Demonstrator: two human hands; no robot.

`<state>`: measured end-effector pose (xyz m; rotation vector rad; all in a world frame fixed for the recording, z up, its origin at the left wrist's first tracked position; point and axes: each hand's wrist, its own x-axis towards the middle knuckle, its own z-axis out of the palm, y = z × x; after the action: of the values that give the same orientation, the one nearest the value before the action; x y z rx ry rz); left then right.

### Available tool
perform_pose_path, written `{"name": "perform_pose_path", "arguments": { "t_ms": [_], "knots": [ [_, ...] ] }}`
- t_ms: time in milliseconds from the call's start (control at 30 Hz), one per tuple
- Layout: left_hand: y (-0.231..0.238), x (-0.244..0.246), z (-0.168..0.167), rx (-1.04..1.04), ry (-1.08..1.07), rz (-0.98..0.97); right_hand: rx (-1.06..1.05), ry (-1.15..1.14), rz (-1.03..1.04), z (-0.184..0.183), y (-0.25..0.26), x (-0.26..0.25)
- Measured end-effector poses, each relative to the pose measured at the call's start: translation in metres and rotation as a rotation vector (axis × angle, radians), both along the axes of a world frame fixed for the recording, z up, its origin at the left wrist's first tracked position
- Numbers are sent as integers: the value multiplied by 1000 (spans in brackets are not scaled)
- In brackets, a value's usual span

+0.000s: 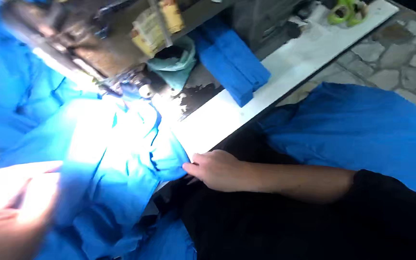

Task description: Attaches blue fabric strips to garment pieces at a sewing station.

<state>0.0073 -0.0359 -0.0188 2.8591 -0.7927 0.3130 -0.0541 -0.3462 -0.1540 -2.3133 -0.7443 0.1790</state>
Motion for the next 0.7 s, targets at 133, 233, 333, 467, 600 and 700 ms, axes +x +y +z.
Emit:
{"name": "perform_pose_path", "arguments": {
  "t_ms": [133,233,333,467,600,700],
  "knots": [
    [-147,17,-62,-114,123,-346,-4,228,81,7,-14,-2],
    [-211,45,-97,-176,62,-560,-40,333,141,13,-27,-2],
    [-254,67,-111,-191,-14,-663,1,374,139,9,-47,-8],
    [-273,88,-122,-136,-97,-753,103,329,51,0,-73,-17],
    [-276,94,-116,-198,-32,-751,158,348,20,0,-90,-15],
    [-278,95,-112,-248,39,-713,199,299,6,-4,-95,-13]
  ]
}}
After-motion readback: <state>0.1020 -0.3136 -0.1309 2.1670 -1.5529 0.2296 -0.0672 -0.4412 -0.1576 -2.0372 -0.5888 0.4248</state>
